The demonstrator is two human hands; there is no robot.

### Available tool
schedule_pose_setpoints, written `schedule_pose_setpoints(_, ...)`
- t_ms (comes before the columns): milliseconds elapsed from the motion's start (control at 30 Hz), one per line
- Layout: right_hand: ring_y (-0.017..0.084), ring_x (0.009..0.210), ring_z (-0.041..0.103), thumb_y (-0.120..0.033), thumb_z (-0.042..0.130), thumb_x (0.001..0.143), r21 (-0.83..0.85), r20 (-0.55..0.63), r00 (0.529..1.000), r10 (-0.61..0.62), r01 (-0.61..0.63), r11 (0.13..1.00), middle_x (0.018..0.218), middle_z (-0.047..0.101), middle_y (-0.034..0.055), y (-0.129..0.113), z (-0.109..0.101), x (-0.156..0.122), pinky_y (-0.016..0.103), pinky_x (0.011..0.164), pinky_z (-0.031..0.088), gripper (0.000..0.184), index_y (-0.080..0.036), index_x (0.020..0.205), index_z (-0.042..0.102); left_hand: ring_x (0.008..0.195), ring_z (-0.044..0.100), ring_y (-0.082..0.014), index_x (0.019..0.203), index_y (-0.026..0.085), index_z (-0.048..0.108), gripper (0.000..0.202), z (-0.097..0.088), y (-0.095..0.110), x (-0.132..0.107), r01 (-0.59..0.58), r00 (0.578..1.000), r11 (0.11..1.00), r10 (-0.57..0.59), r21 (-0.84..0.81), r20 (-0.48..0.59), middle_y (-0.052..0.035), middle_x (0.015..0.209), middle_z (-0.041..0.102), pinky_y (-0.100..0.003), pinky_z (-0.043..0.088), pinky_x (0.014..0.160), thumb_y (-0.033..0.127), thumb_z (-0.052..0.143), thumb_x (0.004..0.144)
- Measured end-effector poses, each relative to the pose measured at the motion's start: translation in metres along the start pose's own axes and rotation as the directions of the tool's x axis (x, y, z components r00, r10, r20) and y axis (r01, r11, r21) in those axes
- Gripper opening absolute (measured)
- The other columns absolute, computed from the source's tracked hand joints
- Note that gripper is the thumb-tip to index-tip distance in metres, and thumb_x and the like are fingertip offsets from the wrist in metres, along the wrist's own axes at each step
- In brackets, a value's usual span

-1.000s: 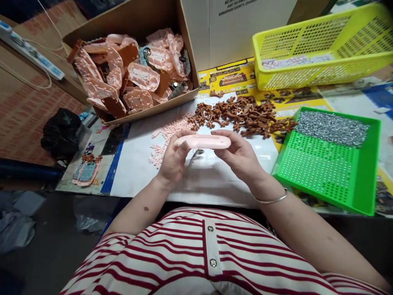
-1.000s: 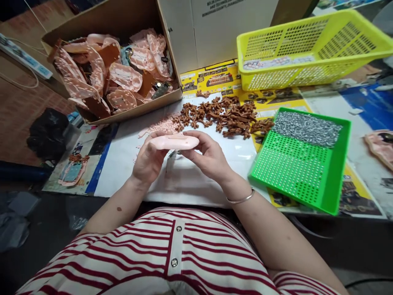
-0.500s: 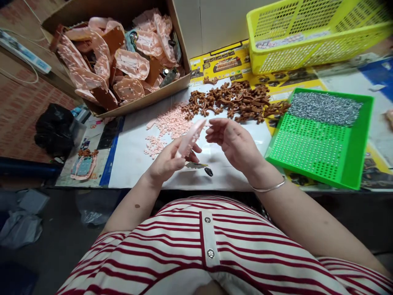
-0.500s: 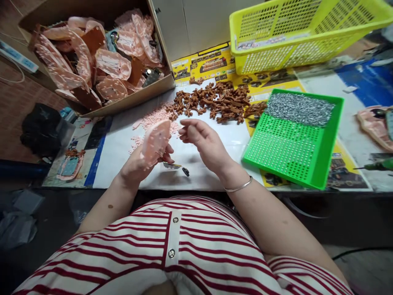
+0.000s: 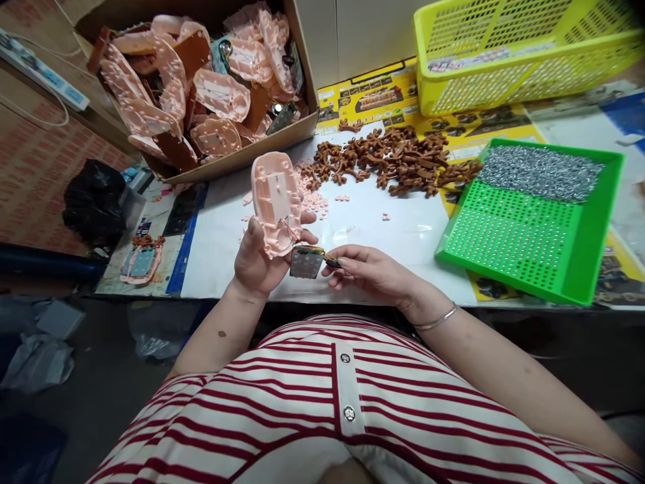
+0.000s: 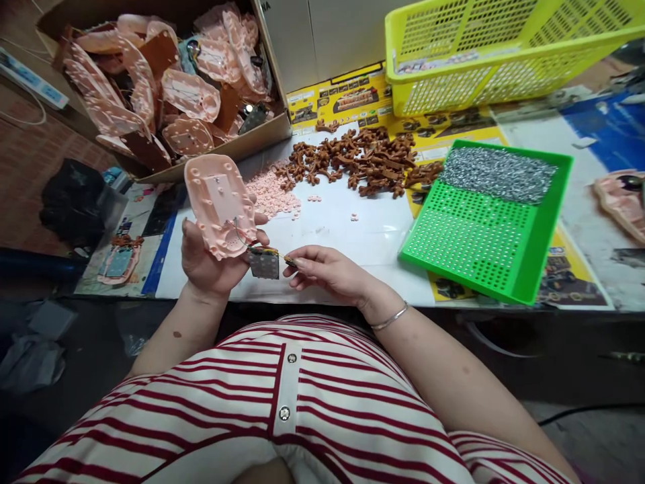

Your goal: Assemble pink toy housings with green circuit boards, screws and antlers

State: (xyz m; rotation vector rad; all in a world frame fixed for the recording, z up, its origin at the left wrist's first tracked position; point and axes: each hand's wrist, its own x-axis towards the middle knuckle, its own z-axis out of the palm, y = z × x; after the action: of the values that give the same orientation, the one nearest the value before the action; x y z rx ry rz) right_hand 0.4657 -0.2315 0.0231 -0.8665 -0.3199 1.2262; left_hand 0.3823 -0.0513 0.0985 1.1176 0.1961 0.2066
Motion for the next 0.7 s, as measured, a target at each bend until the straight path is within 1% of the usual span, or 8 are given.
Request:
schedule_pose_setpoints(167,0.011,0.069,0.069,-0.048,0.088,0.067,-0.164,-0.087,0.995,-0.050,0.035,0.986,0.086,0.076,0.0018,0.005,-0.001,0.000,0.028,0.071,0.059,0.045,-0.019,0.095,0.070,0.094,0.076,-0.0317,0.128,0.022,0.062,0.081,-0.004,-0.003,-0.002,0.054,0.998,0.998,-0.056,-0.029,-0.041,-0.0110,0.107,0.077,-0.040,0.061,0.074,0.077,0.071,0.069)
schedule_pose_setpoints(233,0.013,0.070,0.069,-0.051,0.087,0.068,-0.288,-0.137,0.982,-0.132,0.088,0.954,0.085,0.075,0.0020,0.006,-0.002,-0.002,0.031,0.072,0.059,0.048,-0.018,0.098,0.070,0.092,0.076,-0.0304,0.128,0.022,0.063,0.078,-0.006,-0.005,-0.002,0.068,0.997,0.995,-0.070,-0.069,-0.030,-0.0098,0.105,0.077,-0.039,0.060,0.075,0.075,0.071,0.071)
schedule_pose_setpoints(300,0.016,0.076,0.071,-0.053,0.083,0.072,-0.459,-0.181,0.939,-0.292,0.181,0.870,0.089,0.076,0.0036,0.006,-0.004,-0.005,0.034,0.075,0.060,0.047,-0.019,0.101,0.070,0.086,0.077,-0.0277,0.126,0.021,0.064,0.073,-0.008,-0.006,-0.002,0.078,0.996,0.991,-0.082,-0.111,-0.035,-0.0089,0.103,0.078,-0.037,0.060,0.074,0.072,0.071,0.073)
schedule_pose_setpoints(400,0.020,0.085,0.074,-0.045,0.072,0.086,-0.776,-0.145,0.790,-0.596,0.282,0.564,0.101,0.078,0.0077,0.003,-0.009,-0.012,0.039,0.082,0.061,0.033,-0.020,0.107,0.070,0.077,0.076,-0.0250,0.119,0.020,0.066,0.069,-0.010,-0.008,-0.004,0.113,0.990,0.985,-0.123,-0.128,-0.073,-0.0086,0.100,0.078,-0.036,0.059,0.071,0.070,0.072,0.072)
schedule_pose_setpoints(467,0.022,0.093,0.075,-0.036,0.065,0.092,-0.920,-0.012,0.658,-0.753,0.287,0.266,0.109,0.078,0.0092,-0.003,-0.011,-0.017,0.042,0.088,0.062,0.023,-0.022,0.109,0.069,0.076,0.075,-0.0249,0.116,0.019,0.067,0.069,-0.010,-0.011,-0.005,0.150,0.984,0.982,-0.159,-0.112,-0.077,-0.0096,0.099,0.078,-0.035,0.058,0.069,0.071,0.072,0.072)
schedule_pose_setpoints(533,0.024,0.103,0.075,-0.029,0.063,0.094,-0.963,0.154,0.545,-0.824,0.269,-0.001,0.114,0.078,0.0092,-0.010,-0.009,-0.023,0.043,0.092,0.062,0.017,-0.024,0.109,0.069,0.079,0.075,-0.0260,0.116,0.016,0.067,0.070,-0.009,-0.015,-0.007,0.202,0.978,0.975,-0.206,-0.096,-0.036,-0.0122,0.101,0.077,-0.035,0.058,0.069,0.071,0.071,0.072)
schedule_pose_setpoints(600,0.025,0.109,0.074,-0.025,0.062,0.094,-0.950,0.282,0.484,-0.829,0.262,-0.171,0.115,0.078,0.0086,-0.019,-0.004,-0.029,0.041,0.092,0.062,0.016,-0.026,0.109,0.068,0.086,0.075,-0.0281,0.117,0.014,0.066,0.072,-0.008,-0.020,-0.010,0.260,0.966,0.962,-0.258,-0.088,0.035,-0.0152,0.106,0.076,-0.036,0.058,0.070,0.071,0.070,0.072)
schedule_pose_setpoints(700,0.025,0.110,0.074,-0.022,0.061,0.094,-0.922,0.375,0.477,-0.795,0.281,-0.267,0.120,0.076,0.0087,-0.031,0.007,-0.034,0.040,0.088,0.063,0.020,-0.028,0.114,0.065,0.096,0.074,-0.0323,0.118,0.016,0.067,0.073,-0.006,-0.029,-0.014,0.341,0.934,0.937,-0.328,-0.073,0.143,-0.0170,0.115,0.074,-0.040,0.059,0.075,0.072,0.069,0.072)
